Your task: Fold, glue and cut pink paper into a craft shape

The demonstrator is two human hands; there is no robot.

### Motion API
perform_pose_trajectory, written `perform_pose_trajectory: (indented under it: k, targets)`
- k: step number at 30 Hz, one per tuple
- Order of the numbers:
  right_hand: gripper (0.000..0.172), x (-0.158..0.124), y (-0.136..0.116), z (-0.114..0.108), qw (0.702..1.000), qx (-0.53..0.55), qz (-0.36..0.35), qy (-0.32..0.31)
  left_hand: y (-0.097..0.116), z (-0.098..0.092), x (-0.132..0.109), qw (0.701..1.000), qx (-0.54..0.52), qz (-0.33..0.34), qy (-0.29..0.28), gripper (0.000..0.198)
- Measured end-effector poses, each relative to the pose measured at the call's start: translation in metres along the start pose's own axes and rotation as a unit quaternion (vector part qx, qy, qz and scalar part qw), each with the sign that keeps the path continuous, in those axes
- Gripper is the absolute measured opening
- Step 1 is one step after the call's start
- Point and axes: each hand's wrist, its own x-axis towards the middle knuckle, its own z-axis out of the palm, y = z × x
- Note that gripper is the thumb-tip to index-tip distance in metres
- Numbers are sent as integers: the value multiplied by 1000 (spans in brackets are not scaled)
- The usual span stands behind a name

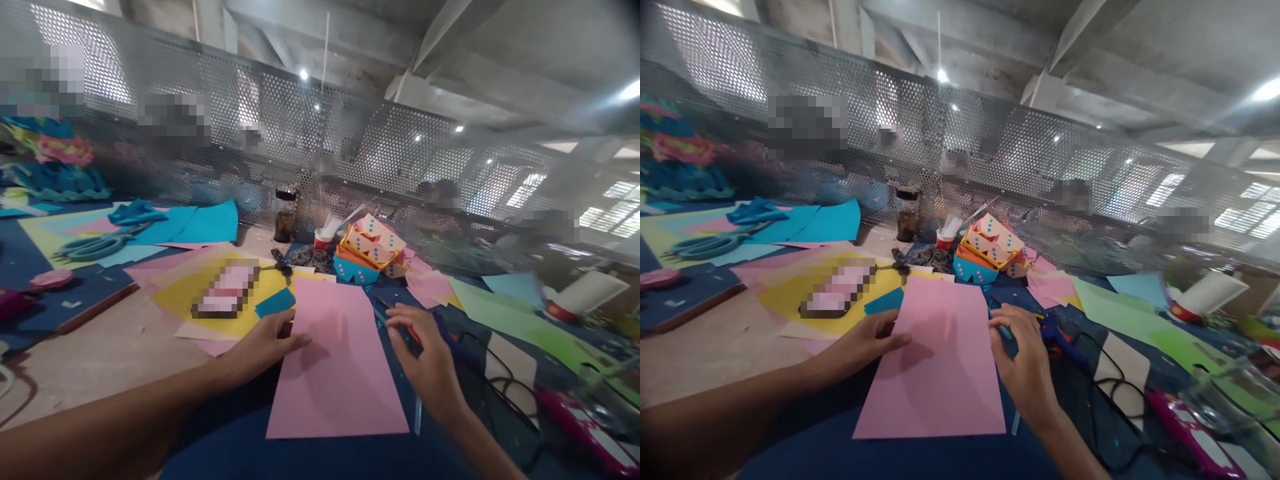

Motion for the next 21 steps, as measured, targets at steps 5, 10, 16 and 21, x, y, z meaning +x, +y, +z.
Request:
perform_pose_trajectory:
  k: [5, 10, 16, 21]
  targets:
    - [9, -13, 2, 6, 998, -6, -46, -35, -5, 4, -4, 1000, 12, -8, -3, 50]
    - [14, -14, -5, 9, 993, -16, -101, -67, -4, 3, -7, 998, 43, -40, 8, 46]
    - [15, -11, -7, 5, 982, -27, -166, -90, -6, 4, -8, 998, -3, -47, -29, 45]
    - [16, -11, 0, -1, 971, -44, -208, -110, -7, 3, -10, 997, 47, -51, -15, 41]
